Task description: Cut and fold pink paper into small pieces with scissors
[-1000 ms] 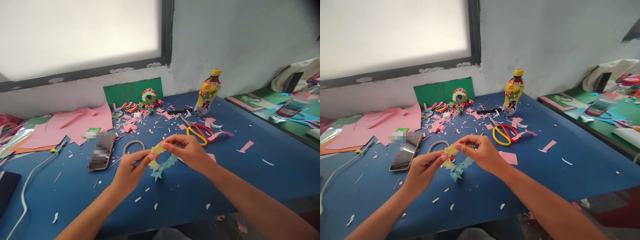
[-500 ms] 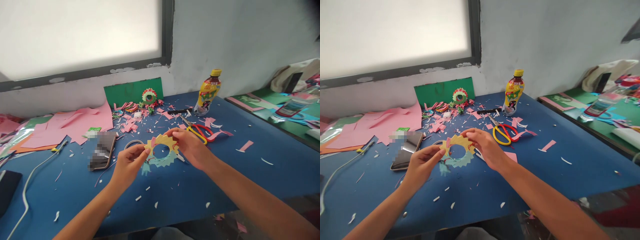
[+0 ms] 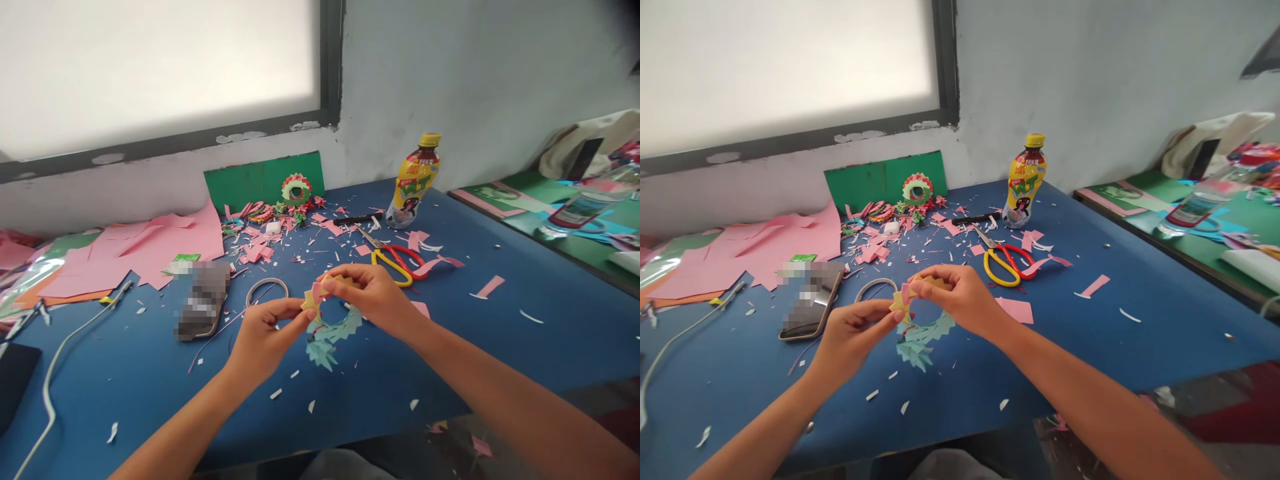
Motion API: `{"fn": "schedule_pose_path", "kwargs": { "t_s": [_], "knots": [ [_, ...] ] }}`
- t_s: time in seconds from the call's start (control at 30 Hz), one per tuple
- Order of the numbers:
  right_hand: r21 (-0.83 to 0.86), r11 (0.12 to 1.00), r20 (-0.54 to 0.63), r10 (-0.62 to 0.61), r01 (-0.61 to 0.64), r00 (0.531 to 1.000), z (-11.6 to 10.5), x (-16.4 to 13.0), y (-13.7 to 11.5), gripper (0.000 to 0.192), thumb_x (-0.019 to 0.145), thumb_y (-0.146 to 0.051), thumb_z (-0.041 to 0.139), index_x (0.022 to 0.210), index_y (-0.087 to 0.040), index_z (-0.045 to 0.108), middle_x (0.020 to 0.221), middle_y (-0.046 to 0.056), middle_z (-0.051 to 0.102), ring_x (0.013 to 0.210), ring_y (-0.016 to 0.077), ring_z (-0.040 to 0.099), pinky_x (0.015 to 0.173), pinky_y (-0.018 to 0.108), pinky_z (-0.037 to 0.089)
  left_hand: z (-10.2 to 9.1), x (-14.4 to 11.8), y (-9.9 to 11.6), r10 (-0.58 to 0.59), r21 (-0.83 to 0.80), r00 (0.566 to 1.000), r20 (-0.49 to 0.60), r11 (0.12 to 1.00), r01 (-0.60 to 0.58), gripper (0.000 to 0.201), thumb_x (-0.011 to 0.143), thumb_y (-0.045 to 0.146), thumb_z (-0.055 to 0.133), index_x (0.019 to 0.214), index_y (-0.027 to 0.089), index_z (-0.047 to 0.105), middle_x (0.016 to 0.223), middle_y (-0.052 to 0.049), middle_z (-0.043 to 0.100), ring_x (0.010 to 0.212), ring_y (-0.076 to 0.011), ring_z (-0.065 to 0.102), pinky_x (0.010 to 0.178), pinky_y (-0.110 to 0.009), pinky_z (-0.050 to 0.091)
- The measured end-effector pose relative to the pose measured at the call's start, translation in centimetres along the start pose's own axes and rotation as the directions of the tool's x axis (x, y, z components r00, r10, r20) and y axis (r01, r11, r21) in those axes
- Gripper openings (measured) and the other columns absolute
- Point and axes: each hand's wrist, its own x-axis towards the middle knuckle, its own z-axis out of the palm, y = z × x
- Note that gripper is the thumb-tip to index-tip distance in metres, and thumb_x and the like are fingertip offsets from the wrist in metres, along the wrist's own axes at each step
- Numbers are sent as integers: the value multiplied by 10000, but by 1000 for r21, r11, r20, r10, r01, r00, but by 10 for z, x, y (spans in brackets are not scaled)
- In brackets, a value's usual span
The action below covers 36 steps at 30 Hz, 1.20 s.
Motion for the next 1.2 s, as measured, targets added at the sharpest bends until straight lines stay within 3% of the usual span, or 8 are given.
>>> {"fn": "schedule_pose_path", "kwargs": {
  "t_s": [0.07,0.17,0.3,0.5,0.67,0.83,0.97,1.2],
  "knots": [
    [134,991,-43,-7,13,999,1,2,0,345,763,-489,568,941,-204,646,754,5,613,619,97,523,545,216,403,0,3,-1,-20,-96,999,-45,995,16,217,735,345,641,820,154,699,727,-33,697,676,-152,616,589,-218,466],
    [255,966,-139,-4,40,990,1,5,2,378,775,-507,537,1018,-221,582,993,36,614,854,139,572,728,255,444,-3,8,-3,-62,-236,985,-164,972,22,211,698,338,682,793,152,655,715,-29,695,703,-147,635,635,-220,481],
    [186,982,-69,30,-17,997,1,8,7,309,689,-424,662,884,-195,589,775,-1,618,697,120,574,663,249,450,-10,13,-5,-102,-392,964,-246,920,-2,246,653,300,729,794,172,573,752,-8,697,755,-129,644,672,-204,482],
    [171,985,-41,7,0,999,1,9,10,229,665,-375,689,796,-195,640,703,-34,608,584,80,540,603,227,451,-13,15,-8,-95,-432,989,-114,901,36,288,692,279,705,896,179,529,737,7,686,713,-101,635,691,-198,468],
    [121,993,-83,-1,11,997,0,8,10,257,631,-368,705,789,-178,633,688,-31,595,568,80,516,574,228,446,-13,14,-9,-63,-332,998,-25,942,51,267,700,286,695,880,162,544,814,-17,676,770,-107,621,717,-199,463],
    [-44,999,-10,-15,14,1000,2,3,7,256,689,-399,639,807,-171,633,711,2,610,606,116,539,562,249,444,-17,12,-6,113,-92,978,-177,987,-130,312,737,344,650,992,186,568,969,-47,633,837,-143,602,689,-227,482],
    [-240,963,24,-122,124,992,8,-4,2,197,736,-369,593,800,-188,634,678,-5,604,595,116,525,562,244,434,-17,8,-3,325,190,898,-297,942,-278,236,745,330,643,927,191,585,983,-49,628,876,-158,590,761,-265,481],
    [-448,854,18,-286,264,958,23,-13,-1,156,777,-293,549,861,-190,630,710,7,630,583,120,531,597,256,433,-13,5,4,498,457,787,-364,832,-315,143,746,303,642,805,190,576,926,-50,643,907,-182,592,823,-321,455]
  ]
}}
